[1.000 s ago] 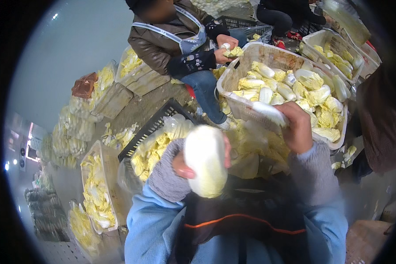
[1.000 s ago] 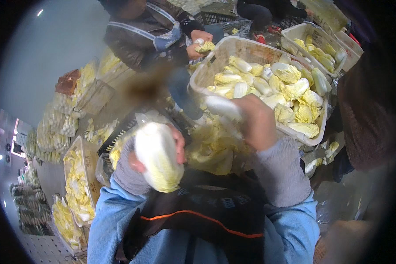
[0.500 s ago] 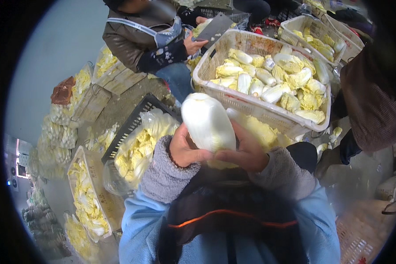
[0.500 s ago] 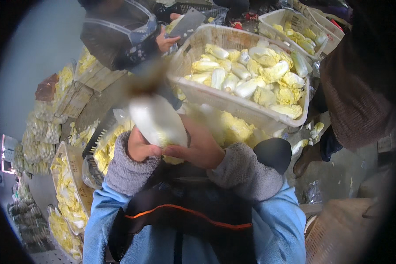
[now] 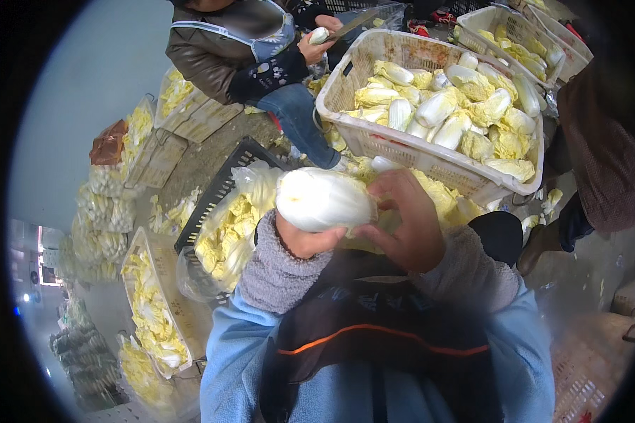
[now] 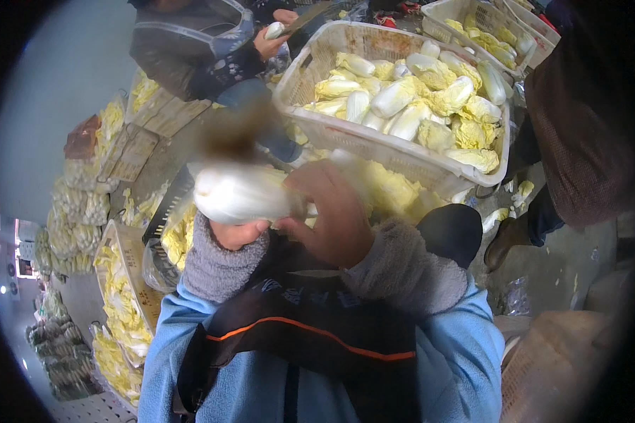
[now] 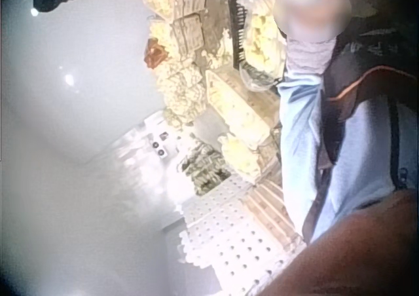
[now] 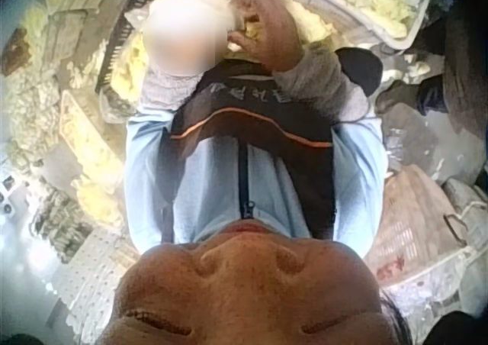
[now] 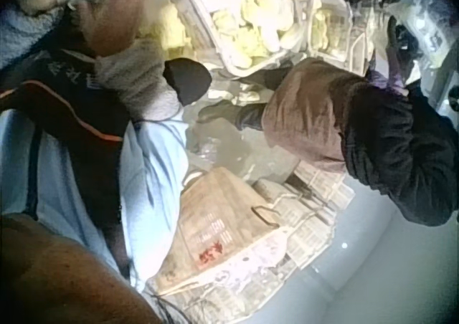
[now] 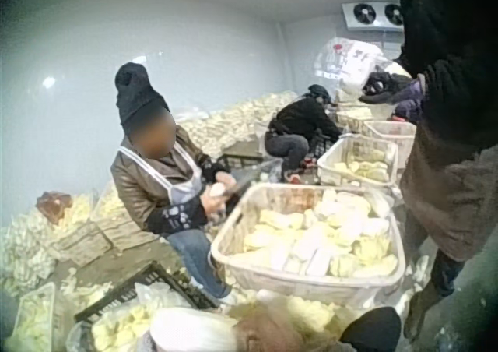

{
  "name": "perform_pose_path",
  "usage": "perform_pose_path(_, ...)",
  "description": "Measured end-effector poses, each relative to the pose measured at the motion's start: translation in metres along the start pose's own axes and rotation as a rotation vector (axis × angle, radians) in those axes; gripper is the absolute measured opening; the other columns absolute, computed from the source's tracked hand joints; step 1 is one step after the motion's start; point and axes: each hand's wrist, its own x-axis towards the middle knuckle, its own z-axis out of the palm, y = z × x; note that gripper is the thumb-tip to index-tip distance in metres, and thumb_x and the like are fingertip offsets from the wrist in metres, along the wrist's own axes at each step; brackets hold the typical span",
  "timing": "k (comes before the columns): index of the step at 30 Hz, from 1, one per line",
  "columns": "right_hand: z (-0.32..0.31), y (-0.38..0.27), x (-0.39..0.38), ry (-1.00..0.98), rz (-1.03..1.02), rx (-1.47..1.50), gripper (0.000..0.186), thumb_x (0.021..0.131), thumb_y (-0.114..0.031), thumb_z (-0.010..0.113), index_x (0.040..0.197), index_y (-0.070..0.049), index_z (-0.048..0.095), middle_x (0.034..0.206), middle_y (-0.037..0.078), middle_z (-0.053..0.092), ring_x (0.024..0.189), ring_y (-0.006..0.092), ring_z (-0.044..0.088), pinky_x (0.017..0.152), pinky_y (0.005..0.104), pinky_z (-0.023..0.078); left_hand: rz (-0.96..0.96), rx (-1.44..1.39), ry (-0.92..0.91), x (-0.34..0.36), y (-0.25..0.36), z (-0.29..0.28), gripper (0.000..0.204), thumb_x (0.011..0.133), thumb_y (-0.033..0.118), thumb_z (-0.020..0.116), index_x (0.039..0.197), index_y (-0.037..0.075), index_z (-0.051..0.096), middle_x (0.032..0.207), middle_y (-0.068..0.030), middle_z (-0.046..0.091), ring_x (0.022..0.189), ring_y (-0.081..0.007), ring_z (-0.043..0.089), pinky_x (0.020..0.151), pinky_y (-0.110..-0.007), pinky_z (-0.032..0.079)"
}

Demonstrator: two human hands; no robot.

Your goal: The person sits on the floor and repeatedly picks up napa cabbages, trims the base with a cleaver, and places the trimmed pieces into a nearby basket. The person also peels off outer leaves by hand and discards them while continuing to process the cabbages.

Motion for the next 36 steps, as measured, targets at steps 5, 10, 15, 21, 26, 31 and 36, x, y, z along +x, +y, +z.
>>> perform_pose_path(5,0.006,0.008,-0.007,-0.029,0.041,-0.033,0.048,0.056,-0.008,0.071,0.099,-0.001,0.052,0.094,0.015,0.053,0.084,0.0332,0.053,0.072,0.0395,0.044,0.058,0.124,0.025,0.0,-0.008,0.002,0.044,0.059,0.011,0.065,0.102,0.0,0.057,0.1,-0.0117,0.06,0.094,-0.0245,0.058,0.086,-0.034,0.043)
perform_pose_path(10,-0.014,-0.006,0.01,-0.025,-0.011,-0.19,0.036,0.06,-0.01,0.067,0.092,0.0,0.052,0.08,0.013,0.056,0.069,0.0197,0.056,0.06,0.0285,0.045,-0.166,0.01,0.198,0.003,-0.007,-0.005,0.053,0.061,0.003,0.062,0.111,-0.001,0.046,0.101,-0.0102,0.059,0.094,-0.0197,0.058,0.084,-0.034,0.045)
perform_pose_path(15,-0.067,0.02,0.056,-0.302,0.126,0.056,0.033,0.064,0.001,0.062,0.096,-0.001,0.055,0.086,0.008,0.059,0.078,0.0154,0.056,0.07,0.0279,0.045,-0.414,-0.879,-0.243,-0.01,-0.008,-0.013,0.068,0.059,0.025,0.064,0.114,-0.008,0.042,0.091,-0.0189,0.058,0.081,-0.0265,0.06,0.071,-0.034,0.05)
perform_pose_path(21,-0.035,0.052,0.034,-0.146,-0.003,-0.574,0.071,0.062,-0.023,0.077,0.123,-0.007,0.044,0.113,0.015,0.052,0.1,0.0318,0.052,0.085,0.0378,0.044,-0.377,-1.184,-0.407,-0.023,-0.018,-0.014,0.086,0.049,0.029,0.067,0.118,-0.013,0.036,0.089,-0.0269,0.056,0.081,-0.0345,0.06,0.066,-0.039,0.053)
perform_pose_path(26,-0.018,-0.011,0.033,-0.287,-0.321,-0.307,0.047,0.063,-0.036,0.073,0.097,-0.008,0.056,0.094,0.009,0.053,0.08,0.0261,0.056,0.067,0.0356,0.046,-0.488,-0.815,-0.471,-0.019,-0.004,-0.005,0.082,0.061,0.031,0.06,0.129,-0.003,0.029,0.114,-0.0108,0.047,0.106,-0.0208,0.046,0.089,-0.03,0.036)
perform_pose_path(31,-0.016,-0.03,0.046,-0.35,-0.275,-0.369,0.026,0.07,-0.028,0.065,0.084,-0.009,0.055,0.084,0.007,0.052,0.072,0.0263,0.055,0.062,0.0364,0.043,-0.42,-0.781,-0.402,-0.016,0.002,0.003,0.084,0.06,0.031,0.059,0.13,-0.004,0.028,0.117,-0.0112,0.046,0.106,-0.0187,0.045,0.088,-0.03,0.037)
perform_pose_path(36,0.0,0.029,0.03,-0.208,-0.097,-0.433,0.015,0.074,-0.021,0.063,0.08,-0.008,0.059,0.079,0.013,0.057,0.071,0.0305,0.057,0.064,0.0377,0.047,-0.267,-0.844,-0.593,-0.024,-0.006,-0.004,0.09,0.06,0.025,0.062,0.134,-0.002,0.021,0.121,-0.0132,0.044,0.111,-0.0211,0.044,0.092,-0.034,0.036)
